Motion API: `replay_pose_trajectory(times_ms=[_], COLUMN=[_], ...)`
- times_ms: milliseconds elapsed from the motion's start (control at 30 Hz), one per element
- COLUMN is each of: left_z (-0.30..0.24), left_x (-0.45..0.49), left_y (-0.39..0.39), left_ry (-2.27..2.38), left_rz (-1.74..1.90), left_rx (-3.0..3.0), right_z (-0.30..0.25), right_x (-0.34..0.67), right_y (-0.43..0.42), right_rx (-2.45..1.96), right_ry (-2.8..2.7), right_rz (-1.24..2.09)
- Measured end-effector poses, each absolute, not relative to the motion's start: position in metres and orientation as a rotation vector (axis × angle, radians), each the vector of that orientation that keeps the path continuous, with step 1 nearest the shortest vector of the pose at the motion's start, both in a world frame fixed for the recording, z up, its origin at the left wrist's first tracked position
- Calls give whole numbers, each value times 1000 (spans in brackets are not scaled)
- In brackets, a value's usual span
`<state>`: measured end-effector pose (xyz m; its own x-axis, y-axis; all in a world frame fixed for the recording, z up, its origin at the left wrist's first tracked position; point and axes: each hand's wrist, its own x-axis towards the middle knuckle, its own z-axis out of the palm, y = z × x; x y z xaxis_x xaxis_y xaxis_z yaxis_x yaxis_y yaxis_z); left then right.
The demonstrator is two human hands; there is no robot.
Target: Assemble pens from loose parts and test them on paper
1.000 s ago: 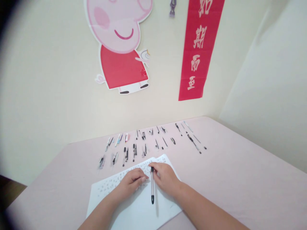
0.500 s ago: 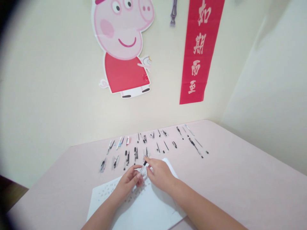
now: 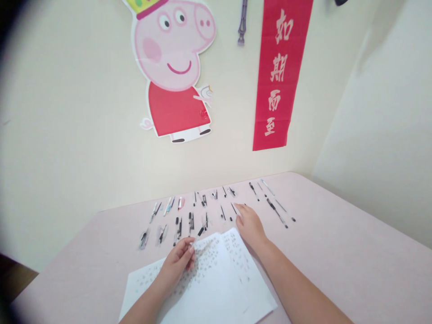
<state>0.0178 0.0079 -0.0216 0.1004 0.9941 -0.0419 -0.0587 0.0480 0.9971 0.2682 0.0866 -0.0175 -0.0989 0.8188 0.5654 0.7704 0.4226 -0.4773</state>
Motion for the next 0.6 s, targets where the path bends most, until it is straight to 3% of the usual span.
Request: replay_pose_trajectory(times_ms=[300,600], left_z=[-14,-14], left_x=[16,15], left_y=[7,7], left_ry=[1202,1226], left_rz=[1136,1123], left_rx=[1256,1280], right_z=[-55,-54], right_x=[305,303], right_y=[114,112], right_rx=[-1687,-1683], right_ry=[-1910,-2006], right_rz=[52,60])
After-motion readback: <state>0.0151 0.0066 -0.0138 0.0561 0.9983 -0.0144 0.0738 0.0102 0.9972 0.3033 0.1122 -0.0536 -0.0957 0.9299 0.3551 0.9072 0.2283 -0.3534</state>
